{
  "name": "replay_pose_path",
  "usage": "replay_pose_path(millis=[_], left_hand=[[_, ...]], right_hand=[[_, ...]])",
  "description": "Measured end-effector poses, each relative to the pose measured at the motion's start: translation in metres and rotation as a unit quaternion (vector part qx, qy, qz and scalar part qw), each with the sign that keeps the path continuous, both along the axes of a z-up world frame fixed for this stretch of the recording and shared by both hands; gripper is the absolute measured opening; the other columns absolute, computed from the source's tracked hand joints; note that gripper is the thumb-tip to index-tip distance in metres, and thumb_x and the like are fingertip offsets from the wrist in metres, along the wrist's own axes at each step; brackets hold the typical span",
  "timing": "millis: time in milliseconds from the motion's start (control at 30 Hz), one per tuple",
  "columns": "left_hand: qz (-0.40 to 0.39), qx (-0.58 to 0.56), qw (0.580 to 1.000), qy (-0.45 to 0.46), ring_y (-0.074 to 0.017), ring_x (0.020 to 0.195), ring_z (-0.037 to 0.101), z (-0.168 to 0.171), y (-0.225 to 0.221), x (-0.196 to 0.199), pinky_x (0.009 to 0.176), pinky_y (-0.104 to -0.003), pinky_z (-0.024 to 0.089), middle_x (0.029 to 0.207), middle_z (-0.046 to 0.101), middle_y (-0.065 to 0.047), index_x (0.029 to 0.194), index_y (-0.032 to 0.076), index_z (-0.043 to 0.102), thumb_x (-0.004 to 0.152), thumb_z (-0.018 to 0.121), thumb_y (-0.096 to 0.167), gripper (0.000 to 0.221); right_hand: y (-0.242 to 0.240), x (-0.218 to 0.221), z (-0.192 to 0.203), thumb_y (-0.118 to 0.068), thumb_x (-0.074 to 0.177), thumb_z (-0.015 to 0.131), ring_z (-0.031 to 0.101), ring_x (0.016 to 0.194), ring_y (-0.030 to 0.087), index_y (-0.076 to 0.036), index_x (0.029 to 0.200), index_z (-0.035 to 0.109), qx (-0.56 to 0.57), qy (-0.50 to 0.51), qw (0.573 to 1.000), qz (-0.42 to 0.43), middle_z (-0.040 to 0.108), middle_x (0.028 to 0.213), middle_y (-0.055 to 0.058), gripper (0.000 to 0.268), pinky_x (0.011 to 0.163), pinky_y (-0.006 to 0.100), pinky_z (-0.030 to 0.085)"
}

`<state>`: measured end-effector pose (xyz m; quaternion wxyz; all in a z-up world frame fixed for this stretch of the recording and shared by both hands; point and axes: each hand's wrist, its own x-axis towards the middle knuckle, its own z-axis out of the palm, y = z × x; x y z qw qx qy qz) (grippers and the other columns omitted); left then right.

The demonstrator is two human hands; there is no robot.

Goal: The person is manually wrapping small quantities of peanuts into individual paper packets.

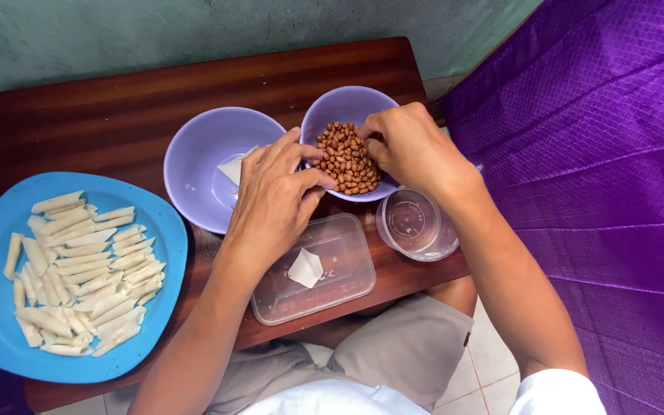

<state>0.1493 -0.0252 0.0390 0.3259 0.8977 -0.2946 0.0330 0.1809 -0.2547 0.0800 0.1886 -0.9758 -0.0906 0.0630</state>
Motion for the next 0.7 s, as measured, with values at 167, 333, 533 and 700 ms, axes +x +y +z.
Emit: replay_pose_path(millis=[167, 333, 533, 700], left_hand=[[0.001, -0.006, 1.0, 0.001, -0.0294, 0.145, 0.043, 0.0, 0.0, 0.0, 0.114, -0.05, 0.027, 0.123, 0.064, -0.004, 0.093, 0.022, 0.079, 0.087, 0.074, 0.014, 0.011], [0.002, -0.007, 1.0, 0.006, -0.0293, 0.145, 0.042, 0.001, -0.001, -0.001, 0.114, -0.05, 0.027, 0.124, 0.065, -0.004, 0.093, 0.021, 0.079, 0.087, 0.074, 0.014, 0.01], [0.0, -0.009, 1.0, 0.003, -0.0295, 0.145, 0.042, -0.001, -0.001, -0.001, 0.114, -0.05, 0.027, 0.124, 0.065, -0.004, 0.093, 0.02, 0.079, 0.088, 0.074, 0.013, 0.01], [0.001, -0.002, 1.0, 0.01, -0.0295, 0.145, 0.042, 0.003, -0.001, 0.0, 0.114, -0.05, 0.027, 0.124, 0.065, -0.004, 0.094, 0.02, 0.079, 0.087, 0.074, 0.013, 0.011]], right_hand=[[0.013, 0.002, -0.001, -0.012, 0.085, 0.078, 0.073, 0.086, 0.042, -0.006, 0.106, 0.079, 0.004, 0.018, 0.998, 0.068, 0.073, 0.088, 0.019, 0.022, 0.073, 0.052, 0.059], [0.007, 0.009, -0.022, -0.014, 0.085, 0.076, 0.073, 0.086, 0.04, -0.007, 0.099, 0.078, -0.002, 0.024, 0.996, 0.09, 0.073, 0.086, 0.016, 0.016, 0.073, 0.049, 0.059], [0.002, 0.002, -0.005, -0.01, 0.094, 0.066, 0.072, 0.085, 0.044, 0.0, 0.099, 0.077, 0.019, 0.03, 0.997, 0.075, 0.073, 0.085, 0.022, 0.015, 0.072, 0.052, 0.058], [0.003, -0.004, 0.016, -0.008, 0.093, 0.068, 0.074, 0.078, 0.034, 0.001, 0.095, 0.075, 0.07, 0.005, 0.996, 0.057, 0.072, 0.08, 0.019, 0.012, 0.064, 0.041, 0.059]])
